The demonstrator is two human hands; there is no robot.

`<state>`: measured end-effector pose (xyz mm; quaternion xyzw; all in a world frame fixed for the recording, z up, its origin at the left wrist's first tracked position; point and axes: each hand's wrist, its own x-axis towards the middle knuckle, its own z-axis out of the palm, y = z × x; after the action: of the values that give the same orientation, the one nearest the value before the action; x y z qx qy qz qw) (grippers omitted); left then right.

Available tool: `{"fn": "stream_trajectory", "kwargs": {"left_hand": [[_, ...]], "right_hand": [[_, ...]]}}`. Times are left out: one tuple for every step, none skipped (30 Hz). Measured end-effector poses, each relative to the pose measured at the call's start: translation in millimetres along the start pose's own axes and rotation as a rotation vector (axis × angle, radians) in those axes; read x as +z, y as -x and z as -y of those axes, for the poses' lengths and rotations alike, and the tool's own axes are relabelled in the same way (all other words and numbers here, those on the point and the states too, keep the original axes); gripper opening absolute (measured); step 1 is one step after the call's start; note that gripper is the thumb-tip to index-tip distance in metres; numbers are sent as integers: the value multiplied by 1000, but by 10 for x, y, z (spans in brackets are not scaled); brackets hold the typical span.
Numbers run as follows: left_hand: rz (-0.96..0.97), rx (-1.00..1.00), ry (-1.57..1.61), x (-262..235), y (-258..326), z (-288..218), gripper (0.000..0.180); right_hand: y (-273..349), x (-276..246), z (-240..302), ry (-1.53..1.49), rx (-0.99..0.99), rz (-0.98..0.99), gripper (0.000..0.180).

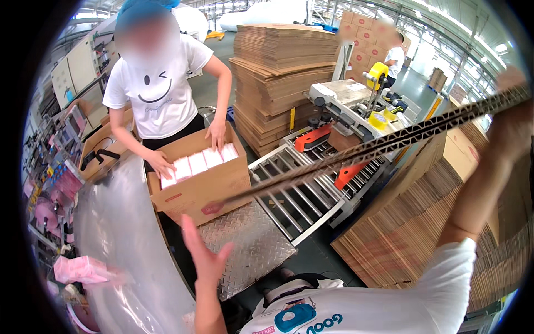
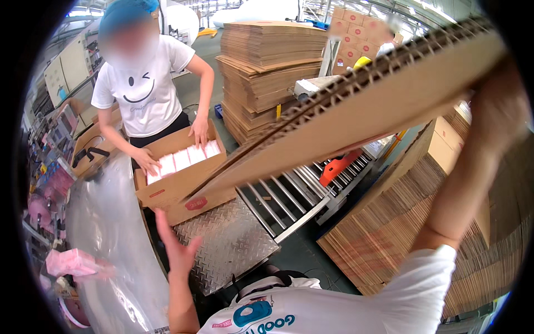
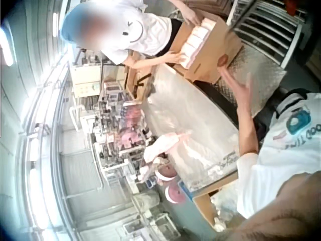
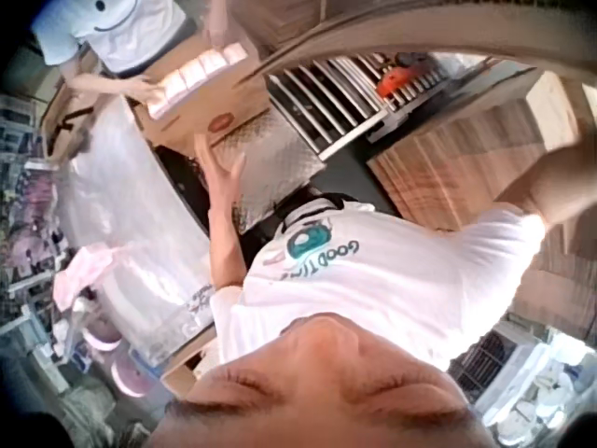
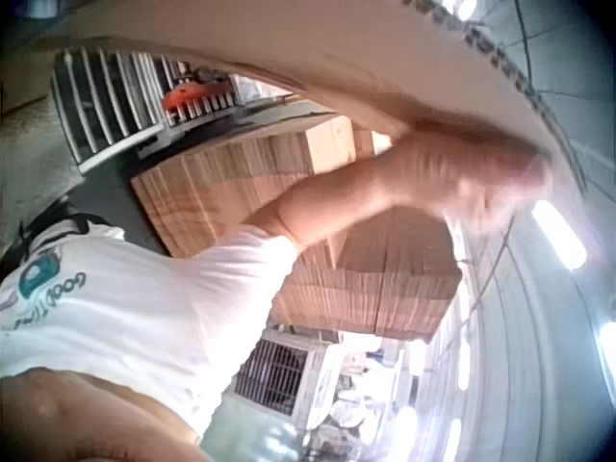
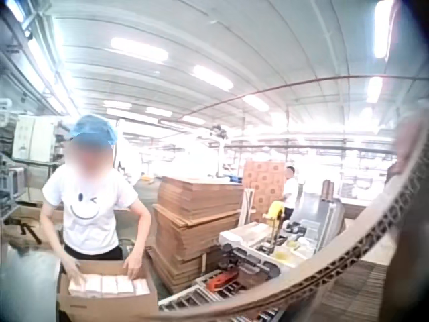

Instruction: The person packs pink wrapped items into cardboard boxes at a factory workstation, placing them in rows before pushing the completed boxes onto a conveyor belt for sealing.

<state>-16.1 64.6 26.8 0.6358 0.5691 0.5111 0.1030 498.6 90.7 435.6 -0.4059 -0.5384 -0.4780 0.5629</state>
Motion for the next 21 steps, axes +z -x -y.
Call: {"fn": "stream_trajectory", "kwargs": {"left_hand": [[-103,64,-149,-61,-110,-113,96],[-387,3,-43,-132,-82,49,83],[-513,66,-216,-463,-51,81,61],[-483,3,-154,-796,9,139,40],[-438,19,-271,-878,54,124,34],[-389,32,-387,-880,82,107,28],[-338,52,-456,-795,105,127,27],[-282,71,-527,-621,128,179,26],[-224,93,-601,-432,135,211,25],[-173,113,-647,-195,123,173,24],[-92,58,-632,-4,192,255,24],[-134,70,-624,141,131,168,25],[-94,41,-618,177,93,160,27],[-57,5,-622,160,103,162,31],[0,62,-667,160,129,127,36],[53,132,-715,138,129,69,41],[106,204,-762,106,160,25,46],[239,257,-773,-20,279,39,56],[241,285,-766,-115,400,37,51],[296,265,-744,-207,508,10,49],[344,256,-709,-216,577,12,50]], "right_hand": [[203,185,-31,-134,133,79,35],[537,479,2,-311,285,155,34],[1094,936,66,-514,453,230,34],[1532,1278,274,-682,579,300,33],[1887,1511,480,-797,663,371,32],[2199,1643,635,-818,678,430,32],[2509,1710,796,-790,652,482,32],[2764,1714,983,-571,599,543,28],[3024,1712,1016,-479,307,638,34],[3291,1719,1051,-382,11,711,41],[3568,1651,1190,-348,-153,802,45],[3818,1562,1214,-286,-313,900,50],[3953,1551,1183,-361,-195,1194,54],[4036,1580,1182,-448,-66,1485,59],[4021,1627,1149,-467,-65,1582,61],[3951,1695,1105,-484,-57,1665,64],[3883,1767,1068,-501,-47,1750,66],[3787,1894,1116,-458,-80,1983,78],[3748,2000,1207,-453,-94,2062,80],[3723,2104,1295,-446,-109,2143,82],[3671,2154,1286,-446,-144,2109,83]]}}
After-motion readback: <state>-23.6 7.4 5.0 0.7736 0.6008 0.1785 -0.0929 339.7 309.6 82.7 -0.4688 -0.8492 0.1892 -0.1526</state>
